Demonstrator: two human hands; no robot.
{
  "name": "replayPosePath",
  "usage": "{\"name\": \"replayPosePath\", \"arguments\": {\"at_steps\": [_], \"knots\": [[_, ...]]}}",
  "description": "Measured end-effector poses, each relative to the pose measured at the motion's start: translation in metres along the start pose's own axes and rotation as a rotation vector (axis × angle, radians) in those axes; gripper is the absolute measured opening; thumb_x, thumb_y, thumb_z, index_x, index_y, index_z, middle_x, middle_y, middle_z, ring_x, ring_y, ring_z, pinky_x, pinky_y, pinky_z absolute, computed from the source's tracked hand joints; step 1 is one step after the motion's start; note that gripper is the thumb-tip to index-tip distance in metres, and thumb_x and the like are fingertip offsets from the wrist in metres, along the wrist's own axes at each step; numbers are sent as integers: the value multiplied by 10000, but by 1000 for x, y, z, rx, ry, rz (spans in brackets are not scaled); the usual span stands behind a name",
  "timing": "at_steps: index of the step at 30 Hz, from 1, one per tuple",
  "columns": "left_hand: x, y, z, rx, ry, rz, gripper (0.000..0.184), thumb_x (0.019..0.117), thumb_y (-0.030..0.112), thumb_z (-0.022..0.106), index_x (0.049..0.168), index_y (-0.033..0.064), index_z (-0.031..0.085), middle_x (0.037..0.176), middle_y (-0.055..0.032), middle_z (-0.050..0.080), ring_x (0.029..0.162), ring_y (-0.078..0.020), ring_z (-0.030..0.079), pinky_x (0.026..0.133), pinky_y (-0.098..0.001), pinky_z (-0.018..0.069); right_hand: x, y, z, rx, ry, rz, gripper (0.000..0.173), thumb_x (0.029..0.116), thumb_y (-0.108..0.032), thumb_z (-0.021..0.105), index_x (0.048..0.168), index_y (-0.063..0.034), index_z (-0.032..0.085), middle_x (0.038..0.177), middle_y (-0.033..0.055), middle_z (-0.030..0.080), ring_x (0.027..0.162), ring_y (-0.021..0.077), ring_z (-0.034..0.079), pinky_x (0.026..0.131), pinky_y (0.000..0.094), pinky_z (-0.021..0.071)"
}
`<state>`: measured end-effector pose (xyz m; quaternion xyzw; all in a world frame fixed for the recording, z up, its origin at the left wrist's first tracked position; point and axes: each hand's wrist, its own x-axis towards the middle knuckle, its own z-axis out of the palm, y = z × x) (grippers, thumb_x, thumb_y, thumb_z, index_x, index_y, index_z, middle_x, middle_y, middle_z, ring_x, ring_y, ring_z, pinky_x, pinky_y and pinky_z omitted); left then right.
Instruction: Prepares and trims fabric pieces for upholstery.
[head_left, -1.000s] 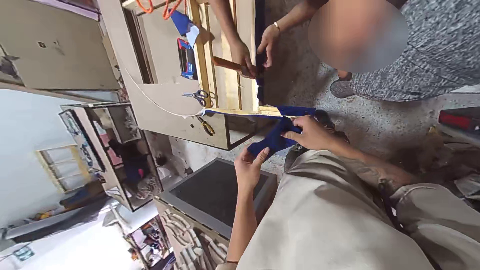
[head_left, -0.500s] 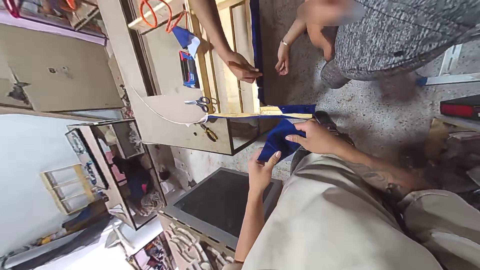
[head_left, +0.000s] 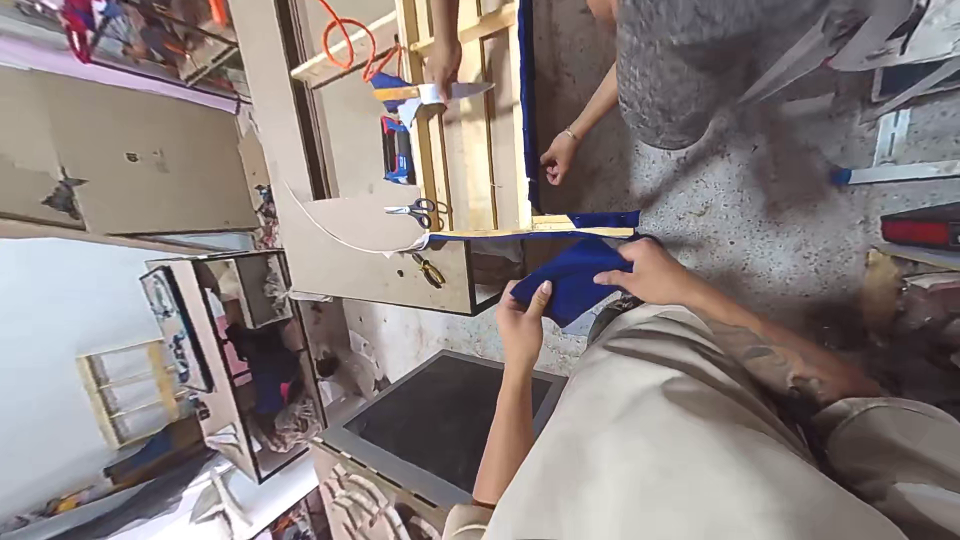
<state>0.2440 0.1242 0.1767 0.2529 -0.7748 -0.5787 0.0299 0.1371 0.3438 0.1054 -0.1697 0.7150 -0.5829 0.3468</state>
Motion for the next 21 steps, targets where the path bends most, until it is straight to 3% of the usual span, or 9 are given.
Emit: {"name": "replayPosePath", "arguments": {"at_steps": [3, 6, 8, 12, 15, 17, 18, 20, 21], "knots": [[11, 7, -5, -150, 53, -1, 230, 985, 116, 688, 1117, -67, 642, 963, -160, 734, 887, -247, 736, 839, -434, 636, 4, -8, -11, 263, 56, -42, 287, 956, -342, 738, 1045, -70, 758, 950, 25, 761, 887, 96, 720, 854, 349, 613], [20, 12, -6, -337, 155, -43, 297, 1036, 143, 613, 1218, -90, 587, 1011, -204, 725, 930, -296, 738, 871, -484, 629, 13, -9, -26, 268, -169, -37, 439, 881, -318, 822, 1226, -78, 694, 1113, 47, 752, 1037, 133, 720, 955, 357, 604], [28, 11, -14, -415, 197, -62, 307, 1043, 145, 600, 1243, -84, 563, 1021, -206, 720, 934, -299, 736, 870, -488, 626, 18, -10, -27, 157, -180, 9, 403, 808, -273, 883, 1130, -76, 740, 1037, 30, 765, 975, 105, 726, 914, 338, 608], [33, -5, -48, -517, 16, -22, 296, 980, 17, 642, 1240, -29, 506, 1077, -154, 685, 948, -251, 710, 841, -449, 622, 10, -36, -43, 127, 21, -63, 306, 841, -216, 846, 1104, -89, 754, 1024, 39, 772, 949, 133, 740, 880, 365, 634], [37, -17, -70, -249, -206, 134, 477, 877, 27, 769, 1291, -56, 548, 1213, -150, 700, 1097, -235, 695, 946, -423, 597, 10, -69, -75, -211, -79, -248, 297, 901, -346, 784, 1109, -134, 769, 1017, -13, 753, 953, 62, 701, 871, 313, 603], [38, -1, -73, 120, -270, 295, 849, 784, 354, 897, 1461, 23, 505, 1465, -102, 571, 1369, -202, 534, 1156, -433, 471, 25, -95, -85, -453, -285, -432, 219, 959, -325, 705, 1082, -159, 778, 954, -13, 714, 900, 68, 666, 832, 308, 575], [39, 16, -63, 225, -294, 373, 961, 747, 476, 902, 1499, 52, 479, 1514, -97, 527, 1424, -206, 477, 1206, -454, 414, 34, -108, -85, -544, -377, -512, 178, 963, -288, 678, 1060, -181, 783, 922, -11, 707, 867, 89, 663, 806, 335, 572], [41, 46, -26, 347, -388, 490, 901, 762, 539, 867, 1456, 69, 538, 1451, -81, 588, 1407, -197, 493, 1264, -521, 277, 53, -130, -77, -675, -540, -632, 169, 975, -259, 638, 1050, -194, 775, 895, 10, 689, 827, 152, 669, 758, 409, 573], [46, 52, -7, 400, -428, 514, 730, 818, 516, 832, 1360, 71, 628, 1331, -66, 673, 1325, -183, 572, 1256, -530, 279, 61, -139, -75, -723, -595, -672, 171, 984, -253, 627, 1057, -191, 768, 897, 23, 681, 822, 178, 670, 743, 433, 570]]}}
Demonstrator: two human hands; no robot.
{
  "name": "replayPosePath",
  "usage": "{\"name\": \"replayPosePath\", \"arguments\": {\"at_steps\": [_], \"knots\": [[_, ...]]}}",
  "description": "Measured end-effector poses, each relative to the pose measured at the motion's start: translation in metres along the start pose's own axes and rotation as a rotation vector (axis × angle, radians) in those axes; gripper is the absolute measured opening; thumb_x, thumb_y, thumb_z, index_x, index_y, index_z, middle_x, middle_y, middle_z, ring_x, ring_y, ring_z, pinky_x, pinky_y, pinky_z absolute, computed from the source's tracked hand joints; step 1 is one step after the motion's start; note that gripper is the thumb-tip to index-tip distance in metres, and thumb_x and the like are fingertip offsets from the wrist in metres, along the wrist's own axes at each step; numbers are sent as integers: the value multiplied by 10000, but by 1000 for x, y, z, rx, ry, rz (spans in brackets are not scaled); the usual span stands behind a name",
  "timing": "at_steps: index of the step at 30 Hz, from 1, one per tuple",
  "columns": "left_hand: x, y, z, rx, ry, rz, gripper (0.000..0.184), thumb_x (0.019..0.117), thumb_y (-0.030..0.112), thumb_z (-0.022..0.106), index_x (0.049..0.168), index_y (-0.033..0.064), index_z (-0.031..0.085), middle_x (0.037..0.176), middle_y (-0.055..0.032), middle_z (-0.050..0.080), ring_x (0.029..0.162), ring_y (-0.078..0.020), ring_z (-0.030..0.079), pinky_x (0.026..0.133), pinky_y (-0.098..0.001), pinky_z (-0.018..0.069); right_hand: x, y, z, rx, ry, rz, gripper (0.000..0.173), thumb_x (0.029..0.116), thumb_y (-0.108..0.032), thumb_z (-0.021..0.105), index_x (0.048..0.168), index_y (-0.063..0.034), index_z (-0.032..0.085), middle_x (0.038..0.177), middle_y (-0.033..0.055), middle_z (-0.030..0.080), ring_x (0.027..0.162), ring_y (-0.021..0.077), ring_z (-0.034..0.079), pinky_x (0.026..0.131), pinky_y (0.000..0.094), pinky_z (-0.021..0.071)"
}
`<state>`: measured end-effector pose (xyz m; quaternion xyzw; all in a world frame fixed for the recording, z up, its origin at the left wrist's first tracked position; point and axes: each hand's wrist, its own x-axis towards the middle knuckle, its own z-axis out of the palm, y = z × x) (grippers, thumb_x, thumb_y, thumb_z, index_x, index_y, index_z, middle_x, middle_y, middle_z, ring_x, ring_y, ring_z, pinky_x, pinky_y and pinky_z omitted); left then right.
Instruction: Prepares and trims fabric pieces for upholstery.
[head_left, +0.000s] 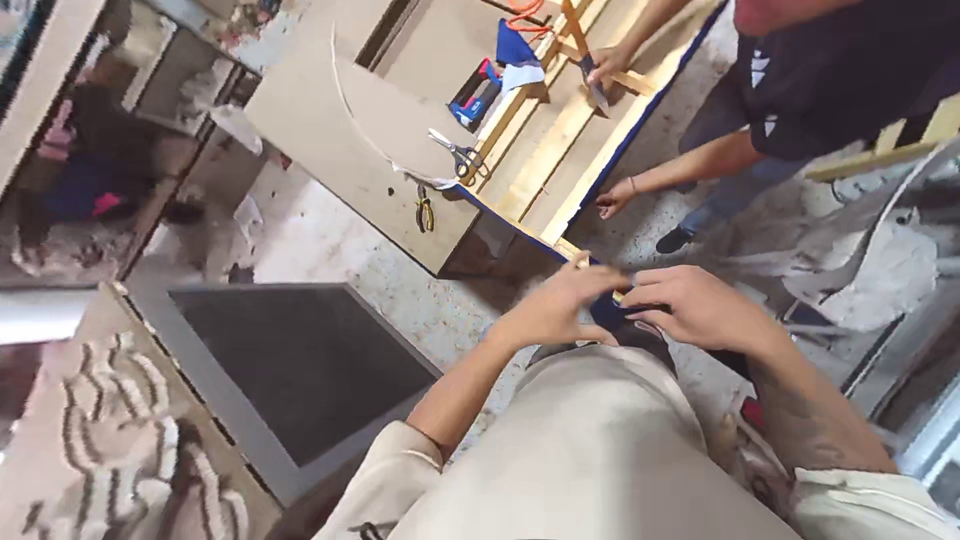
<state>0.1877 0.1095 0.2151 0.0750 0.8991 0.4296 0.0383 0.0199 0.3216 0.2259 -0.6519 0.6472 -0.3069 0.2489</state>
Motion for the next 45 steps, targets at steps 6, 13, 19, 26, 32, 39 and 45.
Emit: {"name": "replayPosePath", "arguments": {"at_steps": [6, 13, 19, 26, 32, 39, 45], "knots": [[38, -2, 45, -90, 255, -199, 295, 997, 338, 679, 967, 57, 767, 874, -49, 752, 825, -115, 709, 826, -346, 595, -11, 76, -74, -103, -225, 14, 251, 952, -321, 696, 1154, -178, 737, 1030, 57, 740, 957, 258, 718, 811, 546, 580], [20, -20, 93, -209, 498, -664, 327, 1008, 358, 652, 1011, 49, 761, 1038, -66, 738, 977, -118, 689, 934, -352, 563, 26, 210, -93, 267, -59, 270, 329, 840, -372, 847, 918, -71, 738, 880, 71, 715, 841, 186, 681, 791, 463, 578], [18, 35, 135, 186, 760, -799, 238, 1042, 250, 606, 1093, 77, 761, 1065, -98, 732, 1002, -187, 707, 912, -373, 590, 69, 209, -70, 229, -46, -107, 94, 877, -71, 772, 963, -107, 787, 1008, 27, 763, 962, 133, 720, 879, 380, 612], [43, 23, 245, 251, 746, -874, 225, 1038, 159, 566, 1118, 63, 752, 1085, -147, 734, 1060, -298, 709, 936, -456, 586, 27, 280, 16, 932, -168, 280, 233, 937, -64, 535, 1025, 1, 741, 1158, 134, 735, 1117, 259, 681, 957, 456, 570], [64, -34, 291, -89, 572, -961, 376, 1078, 338, 481, 1128, 72, 742, 1162, -127, 717, 1131, -282, 681, 966, -464, 564, 47, 283, 98, 843, -99, 1000, 437, 863, -178, 828, 1182, 9, 595, 956, 143, 716, 851, 233, 718, 787, 424, 628], [38, -112, 259, -637, 1145, -1140, 828, 878, 439, 790, 1528, 87, 416, 1521, -149, 489, 1393, -282, 486, 1124, -507, 458, 68, 283, 105, 931, -464, 1054, 439, 942, -278, 753, 1306, -80, 609, 1045, 89, 749, 905, 193, 736, 822, 389, 629], [10, -152, 262, -796, 732, -1044, 595, 836, 357, 850, 1293, 31, 653, 1178, -147, 727, 1099, -240, 705, 1019, -483, 553, 59, 283, 71, 754, -401, 738, 436, 816, -109, 859, 1210, -49, 681, 1058, 90, 757, 922, 194, 739, 846, 416, 632]]}}
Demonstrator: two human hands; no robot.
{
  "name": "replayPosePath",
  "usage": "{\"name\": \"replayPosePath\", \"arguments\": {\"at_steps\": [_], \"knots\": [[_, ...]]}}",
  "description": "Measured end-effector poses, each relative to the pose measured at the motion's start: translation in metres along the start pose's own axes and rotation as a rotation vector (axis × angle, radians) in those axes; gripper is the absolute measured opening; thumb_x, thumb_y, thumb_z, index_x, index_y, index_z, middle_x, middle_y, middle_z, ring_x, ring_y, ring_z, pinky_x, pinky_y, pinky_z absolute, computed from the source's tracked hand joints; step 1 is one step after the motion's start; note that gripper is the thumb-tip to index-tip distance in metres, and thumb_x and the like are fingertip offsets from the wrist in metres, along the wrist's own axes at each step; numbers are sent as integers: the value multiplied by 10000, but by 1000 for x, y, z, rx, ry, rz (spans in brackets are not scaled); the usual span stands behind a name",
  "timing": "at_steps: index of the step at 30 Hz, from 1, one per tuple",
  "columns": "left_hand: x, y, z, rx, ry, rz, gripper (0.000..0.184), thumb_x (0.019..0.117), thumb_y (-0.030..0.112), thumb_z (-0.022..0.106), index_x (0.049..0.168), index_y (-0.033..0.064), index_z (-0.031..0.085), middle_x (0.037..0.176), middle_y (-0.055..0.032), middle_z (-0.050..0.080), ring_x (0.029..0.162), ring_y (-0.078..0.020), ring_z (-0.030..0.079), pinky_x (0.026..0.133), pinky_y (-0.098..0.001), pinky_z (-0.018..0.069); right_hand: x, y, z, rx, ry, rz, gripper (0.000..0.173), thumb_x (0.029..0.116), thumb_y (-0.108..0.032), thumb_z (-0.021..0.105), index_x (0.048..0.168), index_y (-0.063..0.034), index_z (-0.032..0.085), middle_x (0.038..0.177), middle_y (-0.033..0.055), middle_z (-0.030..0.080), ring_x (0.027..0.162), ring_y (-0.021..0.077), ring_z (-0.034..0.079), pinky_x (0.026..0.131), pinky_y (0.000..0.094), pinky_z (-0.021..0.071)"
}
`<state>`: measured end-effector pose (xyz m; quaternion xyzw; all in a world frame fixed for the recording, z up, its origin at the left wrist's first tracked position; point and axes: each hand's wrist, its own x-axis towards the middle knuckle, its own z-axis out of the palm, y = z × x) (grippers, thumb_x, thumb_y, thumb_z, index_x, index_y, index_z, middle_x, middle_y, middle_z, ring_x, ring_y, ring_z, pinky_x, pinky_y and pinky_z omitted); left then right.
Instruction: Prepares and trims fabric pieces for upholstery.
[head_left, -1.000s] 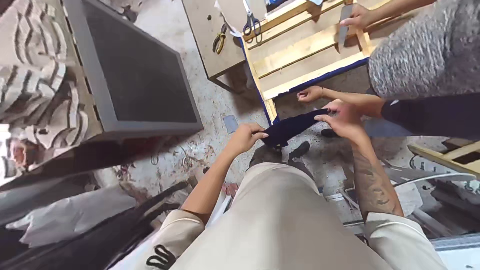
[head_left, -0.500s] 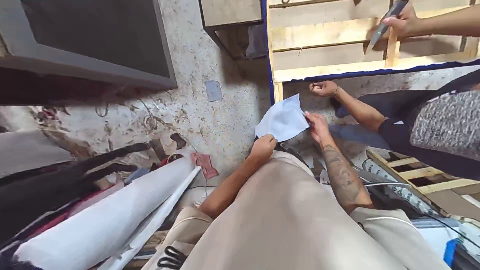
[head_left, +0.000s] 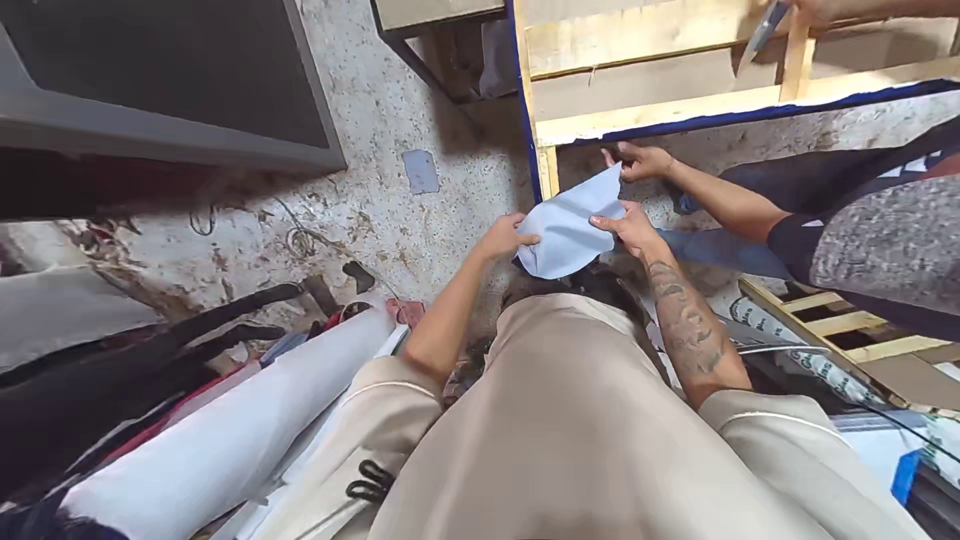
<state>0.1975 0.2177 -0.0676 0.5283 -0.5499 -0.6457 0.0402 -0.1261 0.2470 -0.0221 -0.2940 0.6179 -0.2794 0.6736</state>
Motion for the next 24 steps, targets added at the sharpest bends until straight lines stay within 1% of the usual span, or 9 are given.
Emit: {"name": "replayPosePath", "arguments": {"at_steps": [3, 9, 11, 13, 15, 17, 19, 21, 24], "knots": [[-33, 23, -8, 221, 2, -58, 496, 888, 502, 765, 1098, 53, 743, 1016, -153, 746, 985, -276, 720, 960, -564, 551, -14, -6, -16, -117, -61, -136, 333, 812, -80, 855, 1120, -42, 734, 1010, 86, 766, 902, 179, 738, 844, 408, 631], [-122, 69, 32, 259, 146, -36, 437, 963, 477, 678, 1099, 65, 725, 899, -76, 747, 814, -161, 719, 834, -437, 598, -36, -10, -54, -318, -46, -305, 243, 853, -153, 836, 1059, -61, 745, 944, 78, 764, 840, 168, 736, 797, 419, 628], [-137, 93, 61, 182, 230, -84, 398, 970, 426, 685, 1107, 53, 715, 854, -65, 738, 753, -147, 706, 777, -414, 602, -55, -21, -59, -556, 130, -424, 397, 881, -244, 825, 1223, -81, 707, 1096, 139, 737, 988, 271, 714, 874, 530, 586], [-142, 118, 97, 51, 323, -163, 392, 988, 337, 669, 1240, 38, 663, 855, -86, 731, 717, -161, 699, 732, -407, 612, -85, -36, -57, -704, 172, -514, 693, 880, -315, 819, 1450, -40, 537, 1394, 237, 584, 1299, 411, 553, 1086, 614, 440], [-134, 138, 131, -90, 443, -210, 433, 986, 280, 669, 1346, 55, 586, 796, -91, 677, 635, -162, 621, 653, -379, 566, -119, -37, -49, -654, 34, -644, 735, 777, -436, 882, 1327, -40, 599, 1332, 200, 600, 1274, 360, 561, 1078, 559, 473], [-125, 149, 161, -206, 533, -197, 484, 972, 232, 688, 1383, 48, 512, 831, -113, 676, 656, -175, 630, 675, -381, 581, -152, -19, -33, -688, -177, -657, 777, 702, -593, 876, 1268, -118, 635, 1256, 105, 654, 1219, 286, 599, 1047, 555, 486], [-117, 160, 185, -243, 557, -157, 551, 958, 176, 684, 1435, 69, 432, 890, -137, 671, 684, -195, 632, 688, -395, 570, -171, 9, -23, -709, -228, -701, 604, 808, -476, 820, 1264, -125, 635, 1230, 76, 680, 1224, 265, 603, 1096, 545, 429], [-113, 170, 199, -255, 495, -95, 440, 981, 112, 640, 1393, 68, 490, 1023, -172, 697, 755, -243, 702, 710, -429, 621, -174, 37, -24, -576, -83, -780, 249, 920, -214, 706, 1138, -93, 706, 1130, 83, 722, 1154, 245, 649, 1077, 475, 473], [-116, 175, 202, -346, 275, -68, 265, 1077, 76, 467, 1266, -35, 617, 1129, -199, 719, 895, -281, 761, 818, -445, 660, -172, 49, -37, -414, 42, -833, 194, 1015, -229, 647, 1046, -85, 773, 1036, 62, 750, 1037, 171, 694, 974, 376, 553]]}}
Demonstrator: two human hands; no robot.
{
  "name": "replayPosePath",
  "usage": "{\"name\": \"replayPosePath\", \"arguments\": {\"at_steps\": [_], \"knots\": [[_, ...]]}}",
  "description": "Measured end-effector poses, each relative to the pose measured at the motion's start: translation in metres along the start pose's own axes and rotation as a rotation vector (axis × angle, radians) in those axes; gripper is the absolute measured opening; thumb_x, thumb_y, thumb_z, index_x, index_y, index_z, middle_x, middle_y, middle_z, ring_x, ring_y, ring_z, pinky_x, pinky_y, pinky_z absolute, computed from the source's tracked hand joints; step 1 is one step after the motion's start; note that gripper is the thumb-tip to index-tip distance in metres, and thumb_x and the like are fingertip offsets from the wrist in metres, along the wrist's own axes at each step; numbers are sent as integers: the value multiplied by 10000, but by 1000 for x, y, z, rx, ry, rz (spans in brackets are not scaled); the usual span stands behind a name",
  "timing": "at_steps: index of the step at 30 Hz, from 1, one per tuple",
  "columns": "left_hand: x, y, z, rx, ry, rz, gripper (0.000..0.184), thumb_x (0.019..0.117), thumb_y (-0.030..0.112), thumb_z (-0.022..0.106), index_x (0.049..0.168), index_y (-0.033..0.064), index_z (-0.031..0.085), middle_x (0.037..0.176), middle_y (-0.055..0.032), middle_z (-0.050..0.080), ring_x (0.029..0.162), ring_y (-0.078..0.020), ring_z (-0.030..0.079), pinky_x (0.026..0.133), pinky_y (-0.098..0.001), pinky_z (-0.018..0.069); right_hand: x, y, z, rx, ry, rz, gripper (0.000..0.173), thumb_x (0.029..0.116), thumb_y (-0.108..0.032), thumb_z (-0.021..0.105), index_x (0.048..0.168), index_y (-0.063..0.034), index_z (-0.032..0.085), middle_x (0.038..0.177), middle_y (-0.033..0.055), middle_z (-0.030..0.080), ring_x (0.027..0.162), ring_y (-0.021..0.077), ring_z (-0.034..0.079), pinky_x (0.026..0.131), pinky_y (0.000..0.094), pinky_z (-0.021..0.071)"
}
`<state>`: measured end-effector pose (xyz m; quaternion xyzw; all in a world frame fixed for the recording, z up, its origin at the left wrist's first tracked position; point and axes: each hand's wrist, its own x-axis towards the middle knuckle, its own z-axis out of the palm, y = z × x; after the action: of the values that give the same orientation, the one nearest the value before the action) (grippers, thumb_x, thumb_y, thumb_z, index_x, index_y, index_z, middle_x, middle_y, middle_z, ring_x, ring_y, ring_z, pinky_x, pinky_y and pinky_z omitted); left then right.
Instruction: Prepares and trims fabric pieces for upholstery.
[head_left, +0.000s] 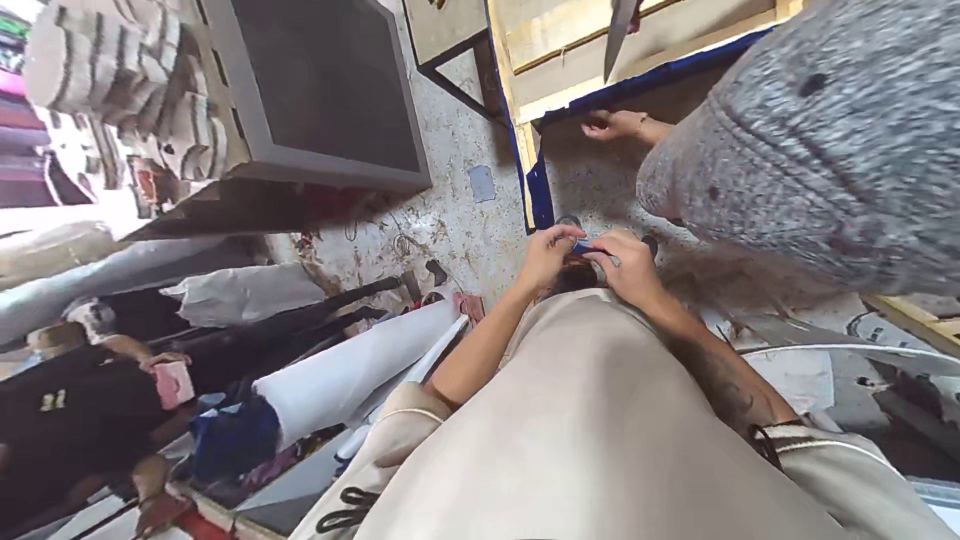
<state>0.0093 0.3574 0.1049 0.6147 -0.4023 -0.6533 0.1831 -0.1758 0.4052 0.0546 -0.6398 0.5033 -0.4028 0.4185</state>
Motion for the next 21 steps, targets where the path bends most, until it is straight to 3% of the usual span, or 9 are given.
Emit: {"name": "replayPosePath", "arguments": {"at_steps": [3, 6, 7, 9, 11, 12, 16, 21], "knots": [[-4, -3, -14, -36, -262, -10, 346, 1095, 111, 405, 1357, -46, 569, 1215, -201, 699, 1038, -285, 729, 936, -449, 612, -3, 2, -12, 68, -67, 68, 246, 1035, -288, 622, 1079, -106, 782, 1024, 44, 737, 966, 118, 699, 905, 336, 586], [-11, -9, -32, 35, -459, 97, 394, 1057, 151, 491, 1390, -54, 539, 1261, -195, 677, 1133, -301, 690, 1005, -481, 573, -1, 3, -16, 77, -168, 85, 262, 1051, -290, 586, 1071, -113, 779, 984, 28, 729, 932, 109, 687, 891, 335, 571], [-14, -11, -34, 88, -452, 133, 396, 1037, 184, 573, 1350, -60, 571, 1231, -180, 698, 1122, -286, 701, 1008, -469, 577, -1, 2, -15, 67, -202, 83, 268, 1053, -279, 579, 1052, -97, 775, 966, 37, 726, 921, 122, 685, 888, 346, 565], [-19, -15, -32, 264, -328, 200, 396, 975, 287, 715, 1212, -26, 666, 1079, -105, 760, 980, -190, 746, 931, -394, 616, 1, -2, -11, 43, -281, 84, 288, 1062, -254, 552, 1030, -58, 761, 944, 68, 713, 899, 154, 681, 879, 359, 561], [-16, -25, -30, 422, -201, 275, 365, 964, 361, 722, 1074, 12, 714, 923, -48, 765, 823, -117, 735, 823, -340, 623, 4, -6, -7, 26, -352, 125, 302, 1067, -244, 527, 1039, -45, 751, 974, 83, 727, 918, 176, 688, 897, 385, 551], [-15, -31, -29, 442, -164, 297, 349, 976, 356, 708, 1032, 13, 720, 897, -50, 767, 810, -120, 742, 820, -347, 632, 6, -5, -6, 21, -377, 154, 301, 1066, -237, 527, 1039, -36, 749, 983, 92, 728, 920, 185, 690, 895, 395, 551], [-16, -43, -24, 331, -87, 270, 287, 1010, 279, 670, 1016, -3, 720, 905, -68, 776, 841, -160, 767, 857, -378, 650, 2, 3, -2, 22, -417, 259, 285, 1044, -263, 573, 1014, -46, 755, 971, 88, 740, 896, 179, 692, 870, 409, 555], [-13, -45, -14, 317, 2, 207, 236, 924, 205, 775, 1040, 4, 729, 921, -66, 779, 817, -145, 765, 828, -347, 657, 3, 8, 2, 6, -389, 418, 239, 963, -280, 712, 1087, -77, 733, 848, 68, 701, 785, 187, 669, 800, 436, 564]]}}
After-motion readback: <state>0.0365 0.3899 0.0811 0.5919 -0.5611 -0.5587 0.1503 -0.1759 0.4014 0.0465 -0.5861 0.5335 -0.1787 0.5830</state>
